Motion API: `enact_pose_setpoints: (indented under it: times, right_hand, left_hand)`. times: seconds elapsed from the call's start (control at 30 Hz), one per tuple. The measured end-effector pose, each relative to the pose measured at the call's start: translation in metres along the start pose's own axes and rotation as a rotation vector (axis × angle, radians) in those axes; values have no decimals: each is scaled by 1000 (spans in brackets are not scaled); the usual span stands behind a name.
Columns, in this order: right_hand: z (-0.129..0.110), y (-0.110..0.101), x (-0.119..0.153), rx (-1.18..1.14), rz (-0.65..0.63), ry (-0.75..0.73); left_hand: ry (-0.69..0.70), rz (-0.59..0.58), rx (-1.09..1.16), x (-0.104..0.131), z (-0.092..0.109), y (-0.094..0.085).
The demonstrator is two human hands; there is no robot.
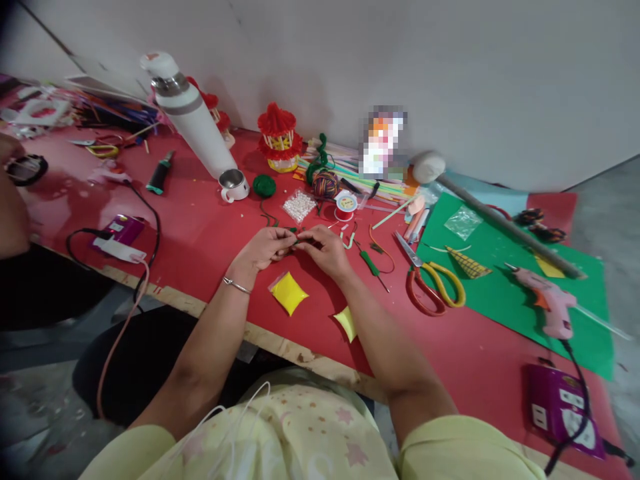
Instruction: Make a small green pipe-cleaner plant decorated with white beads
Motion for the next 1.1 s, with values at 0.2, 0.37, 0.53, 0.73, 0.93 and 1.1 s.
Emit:
enact_pose_setpoints:
  times: [0.2, 0.37, 0.53, 0.73, 0.93, 1.1]
  right_hand:
    - [0, 1, 1, 81, 28, 0]
    - [0, 0, 1, 121, 33, 12]
    - [1, -1, 1, 127, 19, -6]
    - [2, -1, 1, 143, 17, 20]
    - [3, -1, 1, 174, 36, 3]
    - [2, -1, 1, 227, 5, -36]
  left_hand:
    - [-15, 45, -41, 4, 5, 7]
    - [-17, 24, -60, 1, 3, 5]
    - [39, 28, -61, -4, -4, 3]
    - [259, 110, -178, -6, -6, 7]
    - [428, 149, -546, -3, -3, 8]
    - [464, 115, -665, -1, -2, 11]
Point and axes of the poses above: each hand's wrist, its own x-axis away from the middle knuckle, its own y-axis out of the palm, z = x × y, the point moved 1 cm from there along -x, towards the middle knuckle, and after that the axes turned 1 degree about z, right-handed, at the moved point
